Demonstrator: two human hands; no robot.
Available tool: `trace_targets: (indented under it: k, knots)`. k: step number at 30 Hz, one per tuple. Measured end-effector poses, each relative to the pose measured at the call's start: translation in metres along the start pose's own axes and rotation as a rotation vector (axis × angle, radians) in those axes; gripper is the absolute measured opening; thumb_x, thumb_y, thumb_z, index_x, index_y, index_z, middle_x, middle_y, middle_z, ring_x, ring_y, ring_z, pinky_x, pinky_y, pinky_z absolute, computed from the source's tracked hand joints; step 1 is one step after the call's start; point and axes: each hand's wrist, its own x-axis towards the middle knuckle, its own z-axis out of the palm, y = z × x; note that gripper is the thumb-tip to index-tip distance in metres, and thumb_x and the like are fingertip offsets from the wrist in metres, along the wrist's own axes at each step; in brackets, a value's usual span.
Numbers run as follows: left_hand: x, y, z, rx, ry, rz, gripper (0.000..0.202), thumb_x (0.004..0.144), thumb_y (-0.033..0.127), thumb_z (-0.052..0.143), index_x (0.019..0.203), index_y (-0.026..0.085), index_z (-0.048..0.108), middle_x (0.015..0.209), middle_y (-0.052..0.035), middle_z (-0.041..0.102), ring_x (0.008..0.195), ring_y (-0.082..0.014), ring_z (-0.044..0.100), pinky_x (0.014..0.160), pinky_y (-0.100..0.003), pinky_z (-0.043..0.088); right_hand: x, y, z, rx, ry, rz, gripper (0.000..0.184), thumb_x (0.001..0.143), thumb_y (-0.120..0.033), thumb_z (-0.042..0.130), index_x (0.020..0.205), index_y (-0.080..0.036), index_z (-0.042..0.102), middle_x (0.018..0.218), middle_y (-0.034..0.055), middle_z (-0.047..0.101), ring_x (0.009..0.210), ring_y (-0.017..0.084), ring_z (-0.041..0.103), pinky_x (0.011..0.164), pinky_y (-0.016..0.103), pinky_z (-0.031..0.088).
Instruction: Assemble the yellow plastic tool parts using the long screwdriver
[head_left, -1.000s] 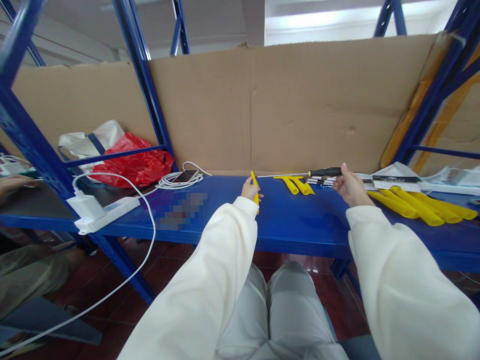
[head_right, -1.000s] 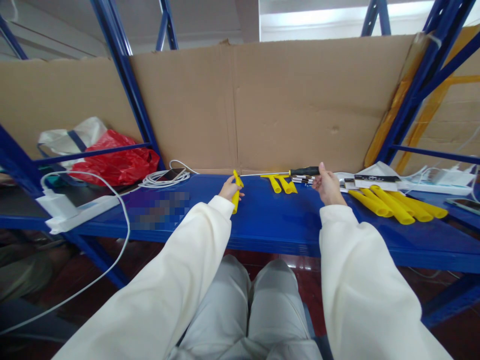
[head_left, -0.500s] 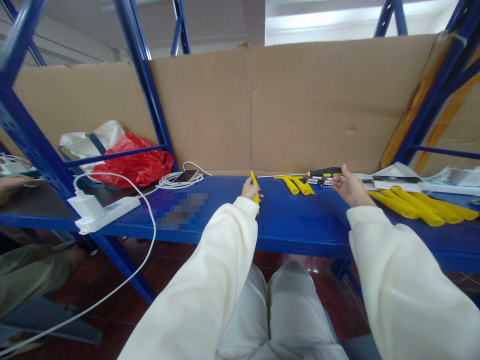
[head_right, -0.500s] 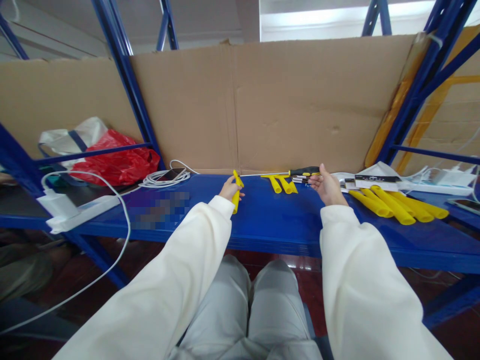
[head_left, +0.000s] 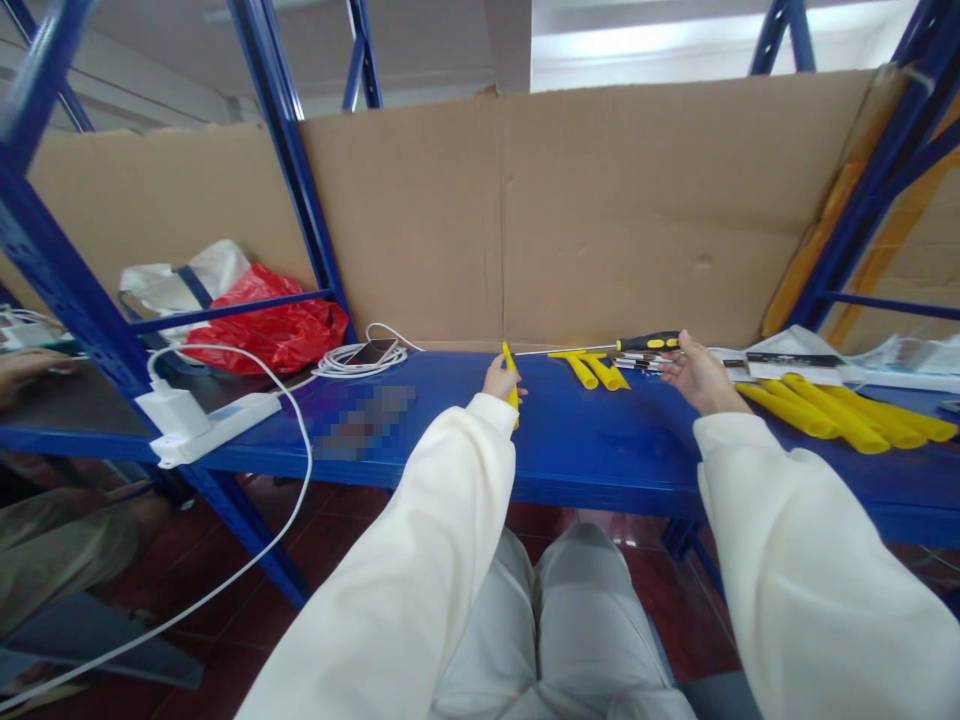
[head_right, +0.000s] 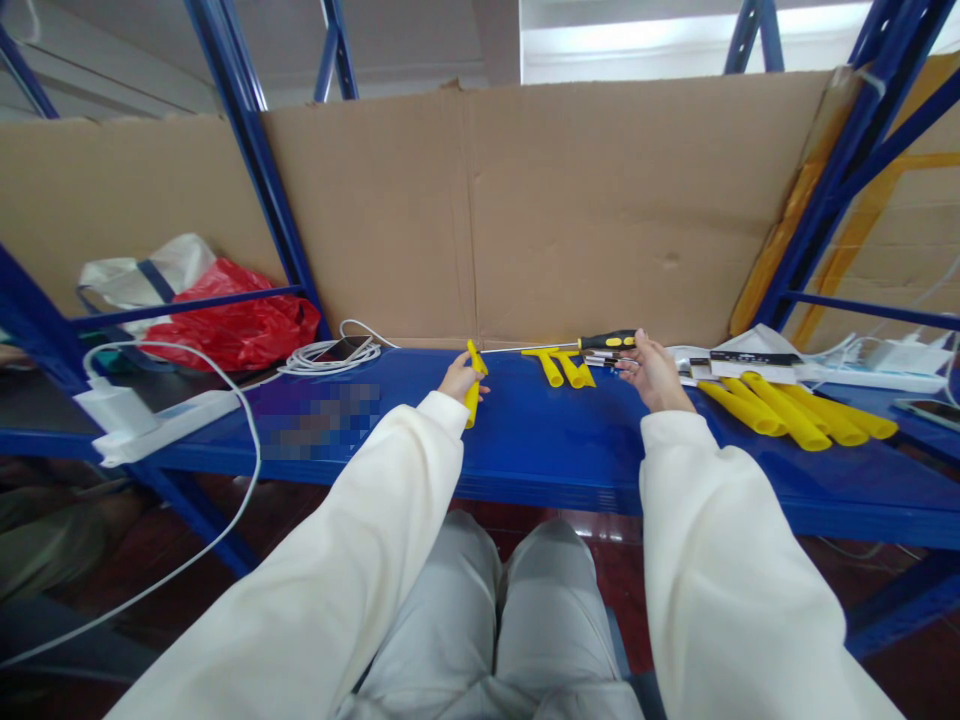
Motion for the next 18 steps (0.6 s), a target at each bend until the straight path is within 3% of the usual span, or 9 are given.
trace_targets:
  k: [6,12,18]
  knots:
    - [0.003,-0.002,0.0,-0.01,-0.006,0.003,0.083,0.088,0.0,0.061,0.164,0.029,0.047,0.114,-0.0081,0.073,0.049,-0.0077,0.06,0.045,-0.02,0.048,0.004,0.004,0.001,0.031,-0.01,-0.005,0.037,0.099,-0.046,0.077,0.087,-0.023,0.052,0.067,-0.0032,0.066,0.06,0.015,0.072,0.051,0.021,0.058]
    - [0.003,-0.002,0.001,-0.003,-0.015,0.025,0.081,0.089,-0.001,0.055,0.164,0.03,0.048,0.118,-0.0073,0.071,0.05,-0.0061,0.059,0.044,-0.019,0.046,0.01,0.007,0.002,0.137,-0.007,0.007,0.025,0.101,-0.029,0.074,0.088,-0.023,0.054,0.072,-0.001,0.069,0.06,0.014,0.072,0.057,0.023,0.063]
    - [0.004,-0.002,0.002,-0.035,0.016,0.048,0.084,0.088,-0.001,0.057,0.165,0.032,0.047,0.114,-0.0055,0.07,0.053,-0.0073,0.061,0.047,-0.019,0.047,0.017,0.008,-0.002,0.212,-0.026,0.004,0.028,0.099,-0.031,0.077,0.085,-0.022,0.054,0.07,-0.0009,0.067,0.061,0.014,0.07,0.059,0.023,0.064]
